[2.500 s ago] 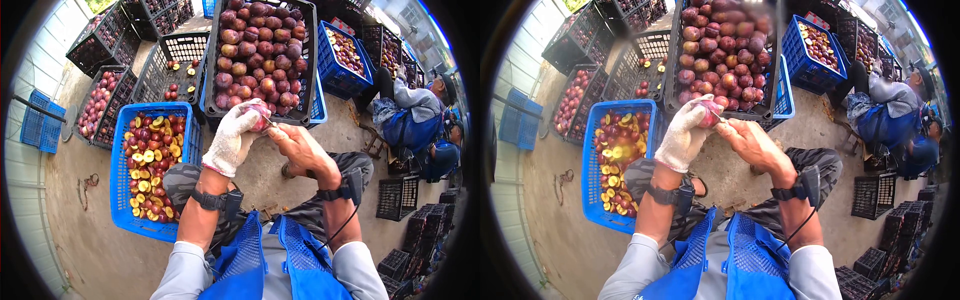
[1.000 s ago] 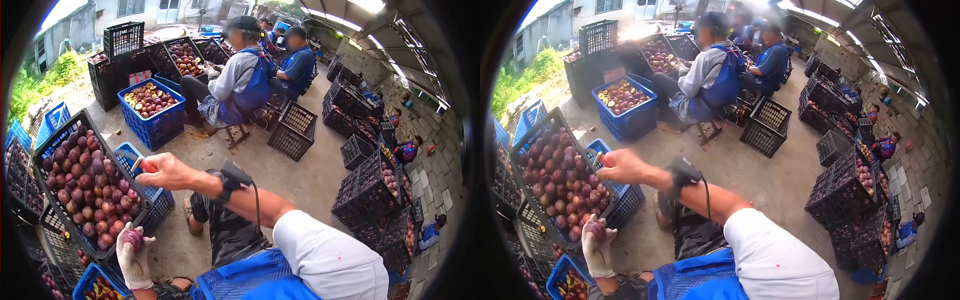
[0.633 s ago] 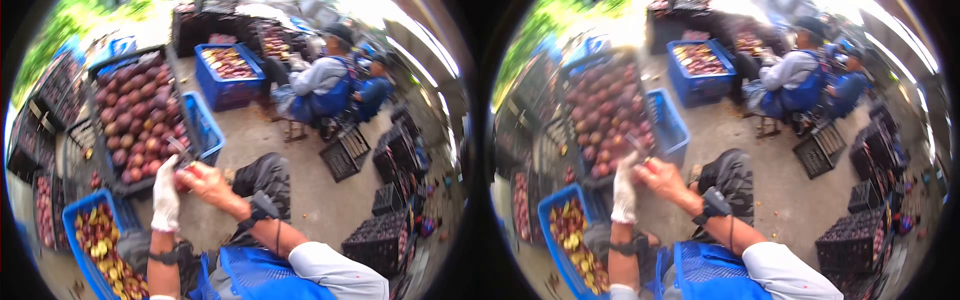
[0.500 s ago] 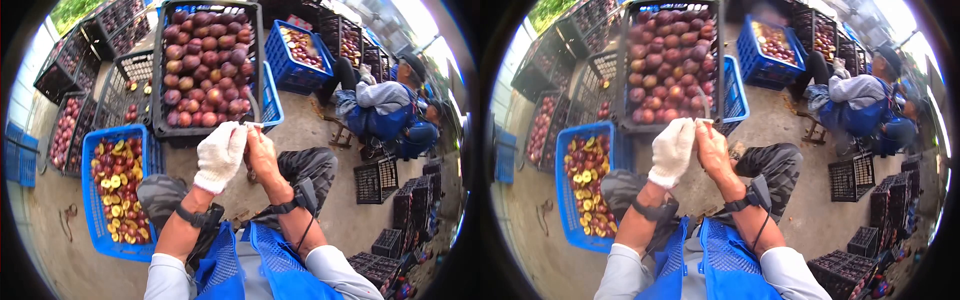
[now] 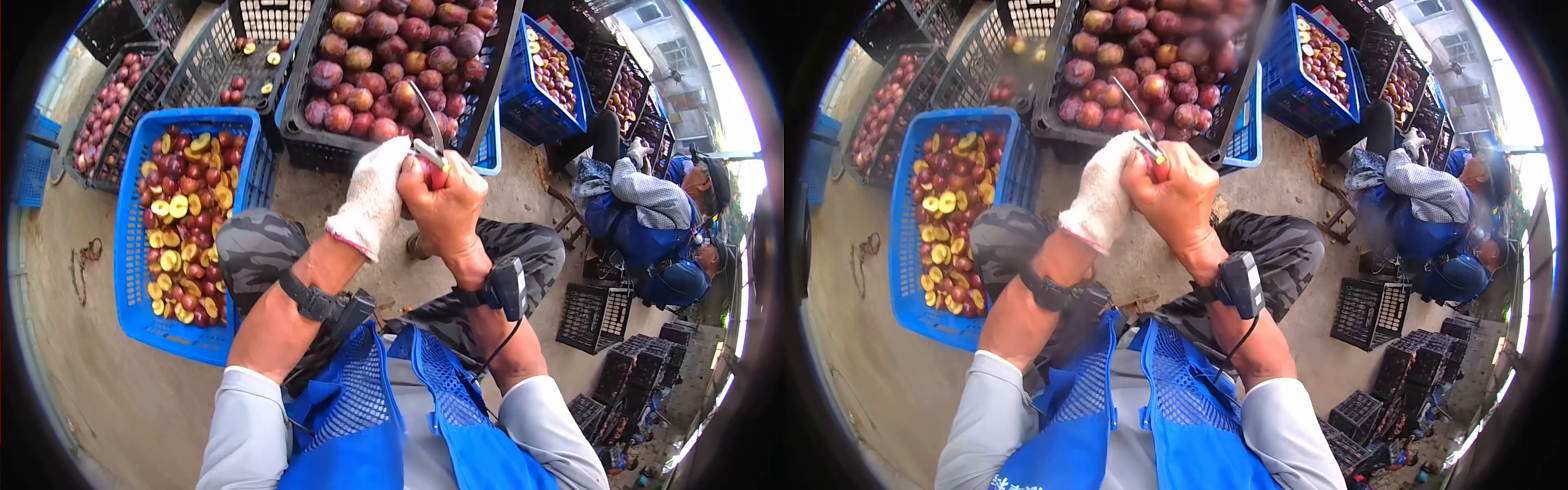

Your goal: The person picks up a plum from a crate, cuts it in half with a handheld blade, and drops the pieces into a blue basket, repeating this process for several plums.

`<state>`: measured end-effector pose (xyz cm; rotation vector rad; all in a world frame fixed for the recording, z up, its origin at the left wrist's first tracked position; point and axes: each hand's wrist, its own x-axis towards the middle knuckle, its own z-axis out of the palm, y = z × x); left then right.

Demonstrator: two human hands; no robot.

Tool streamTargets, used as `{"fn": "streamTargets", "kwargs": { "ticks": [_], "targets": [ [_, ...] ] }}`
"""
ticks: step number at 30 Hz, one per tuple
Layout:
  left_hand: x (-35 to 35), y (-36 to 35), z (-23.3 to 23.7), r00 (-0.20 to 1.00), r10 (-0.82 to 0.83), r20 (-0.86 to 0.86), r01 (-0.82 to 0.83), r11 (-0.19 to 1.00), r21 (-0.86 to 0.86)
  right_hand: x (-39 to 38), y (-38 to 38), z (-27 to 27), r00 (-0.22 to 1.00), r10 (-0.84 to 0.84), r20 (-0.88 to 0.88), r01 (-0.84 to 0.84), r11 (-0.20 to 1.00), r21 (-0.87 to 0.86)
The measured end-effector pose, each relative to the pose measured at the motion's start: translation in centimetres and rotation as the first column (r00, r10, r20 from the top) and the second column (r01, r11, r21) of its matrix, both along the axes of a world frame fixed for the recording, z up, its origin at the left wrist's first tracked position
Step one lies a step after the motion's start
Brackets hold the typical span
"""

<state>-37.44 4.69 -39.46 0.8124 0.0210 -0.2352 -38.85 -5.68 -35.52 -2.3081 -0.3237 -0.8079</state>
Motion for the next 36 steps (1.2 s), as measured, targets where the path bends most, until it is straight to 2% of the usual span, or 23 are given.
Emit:
{"fn": "streamTargets", "kwargs": {
  "ticks": [4,5,6,8,9,10,12,13,14,16,19,21,23,24,26,27,28,29,30,32,33,34,36],
  "targets": [
    [-0.4,0.8,0.0,0.949,-0.196,0.247,0.027,0.831,0.555,-0.2,-1.0,-0.8,1.000,-0.002,0.001,0.002,0.997,-0.074],
    [-0.2,0.8,-0.3,0.966,-0.254,0.040,0.221,0.900,0.375,-0.6,-1.3,-0.6,1.000,0.005,-0.025,-0.008,0.993,-0.118],
    [-0.5,0.6,-0.4,0.966,-0.256,-0.032,0.257,0.963,0.074,-0.6,-1.7,-0.9,1.000,0.028,0.003,-0.028,0.992,-0.120],
    [0.1,-0.6,-3.6,0.936,-0.324,0.140,0.270,0.913,0.307,-0.7,-2.8,-1.2,0.994,0.106,0.025,-0.100,0.979,-0.180],
    [0.4,-0.8,-4.8,0.916,-0.399,0.030,0.380,0.892,0.247,-0.8,-3.1,-1.2,0.990,0.139,0.018,-0.134,0.976,-0.171],
    [0.5,-1.4,-6.2,0.890,-0.435,0.138,0.346,0.841,0.416,-1.0,-3.8,-1.5,0.989,0.149,-0.023,-0.151,0.972,-0.181],
    [0.1,-2.8,-5.7,0.928,-0.342,-0.146,0.336,0.940,-0.065,-1.0,-4.8,-1.2,0.987,0.158,-0.032,-0.161,0.970,-0.184],
    [0.8,-2.4,-4.8,0.811,-0.522,-0.263,0.434,0.839,-0.328,-0.9,-5.3,-0.7,0.987,0.147,-0.058,-0.156,0.966,-0.208],
    [1.0,-3.1,-5.2,0.807,-0.534,-0.251,0.385,0.799,-0.462,-0.8,-5.6,-0.2,0.985,0.166,-0.053,-0.174,0.954,-0.246],
    [-0.2,-1.2,1.8,0.803,-0.501,-0.324,0.378,0.847,-0.373,-1.1,-5.9,3.5,0.949,0.297,-0.104,-0.314,0.872,-0.375],
    [-1.5,-1.2,2.5,0.751,-0.548,-0.368,0.450,0.833,-0.322,-0.9,-7.4,5.3,0.900,0.402,-0.169,-0.428,0.741,-0.517],
    [-2.8,-2.2,5.2,0.832,-0.397,-0.388,0.318,0.914,-0.251,-1.2,-7.8,5.3,0.918,0.385,-0.095,-0.387,0.814,-0.434],
    [-3.5,-4.4,4.0,0.885,-0.289,-0.364,0.154,0.921,-0.357,-1.5,-7.9,4.0,0.943,0.332,-0.032,-0.327,0.904,-0.277],
    [-3.9,-4.8,3.8,0.887,-0.286,-0.362,0.153,0.923,-0.354,-2.0,-7.7,3.3,0.959,0.276,-0.057,-0.282,0.945,-0.165],
    [-5.3,-6.5,3.1,0.917,-0.015,-0.397,-0.119,0.943,-0.310,-3.5,-7.1,2.3,0.981,0.157,-0.110,-0.169,0.979,-0.110],
    [-5.9,-7.2,2.7,0.953,0.048,-0.298,-0.148,0.934,-0.325,-4.1,-7.1,1.8,0.973,0.130,-0.193,-0.131,0.991,0.004],
    [-6.2,-7.6,2.6,0.926,0.145,-0.347,-0.238,0.941,-0.242,-5.0,-7.0,1.9,0.967,0.110,-0.228,-0.089,0.991,0.097],
    [-6.3,-7.6,1.4,0.942,0.319,0.103,-0.332,0.842,0.425,-5.5,-7.1,1.2,0.967,0.091,-0.236,-0.049,0.982,0.182],
    [-6.2,-7.5,0.3,0.824,0.112,0.556,-0.560,0.314,0.767,-5.8,-7.4,0.6,0.969,0.077,-0.235,-0.011,0.963,0.268],
    [-6.7,-7.3,1.0,0.577,-0.002,0.817,-0.794,0.232,0.562,-7.1,-7.1,0.7,0.915,0.119,-0.385,0.135,0.810,0.571],
    [-7.4,-7.2,3.0,0.642,-0.077,0.763,-0.718,0.287,0.634,-7.4,-8.0,0.2,0.833,0.324,-0.448,0.195,0.586,0.786],
    [-8.3,-7.5,4.9,0.784,0.011,0.621,-0.526,0.542,0.655,-7.8,-9.1,0.6,0.743,0.472,-0.474,0.248,0.464,0.850],
    [-7.6,-7.7,5.3,0.920,0.146,0.363,-0.253,0.930,0.266,-8.1,-10.6,1.7,0.594,0.792,-0.142,0.336,-0.084,0.938]
  ]
}}
